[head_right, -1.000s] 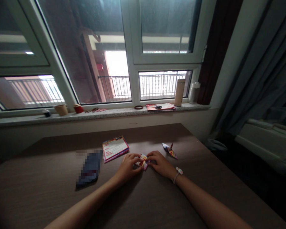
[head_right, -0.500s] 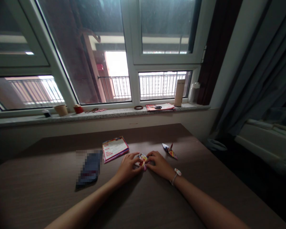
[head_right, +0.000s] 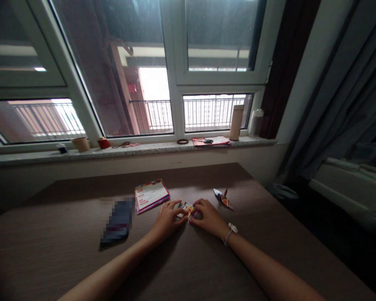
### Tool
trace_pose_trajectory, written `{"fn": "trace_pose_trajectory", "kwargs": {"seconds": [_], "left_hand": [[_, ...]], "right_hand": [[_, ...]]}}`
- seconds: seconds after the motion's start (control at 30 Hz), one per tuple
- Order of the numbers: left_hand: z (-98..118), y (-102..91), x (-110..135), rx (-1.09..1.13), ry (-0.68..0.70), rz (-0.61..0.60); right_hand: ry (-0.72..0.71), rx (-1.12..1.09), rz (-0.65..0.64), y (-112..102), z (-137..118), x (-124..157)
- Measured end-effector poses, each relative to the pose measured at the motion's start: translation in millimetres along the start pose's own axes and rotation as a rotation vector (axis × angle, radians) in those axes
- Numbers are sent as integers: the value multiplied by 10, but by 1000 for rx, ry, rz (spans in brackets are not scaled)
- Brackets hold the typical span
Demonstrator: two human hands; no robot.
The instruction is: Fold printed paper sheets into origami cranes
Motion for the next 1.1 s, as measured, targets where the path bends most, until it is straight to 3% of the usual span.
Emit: {"fn": "trace_pose_trajectory", "kwargs": {"seconds": [0.37,0.87,1.1], "left_hand": [[-48,10,14,-64,0,10],[20,-8,-31,-271,-8,54],[31,-41,-27,-352,-26,19]], "right_hand": [[55,55,42,18,30,13],[62,87,8,22,46,11],[57,99,12,24,48,9]]}}
Point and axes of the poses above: each hand's wrist, its own x-axis away from the middle knuckle, its own y-axis out of the palm, z = x × y, the point moved 1 cm from there along -x, towards the middle knuckle, and after that the axes turned 9 degrees about x, right-handed, at the moved point
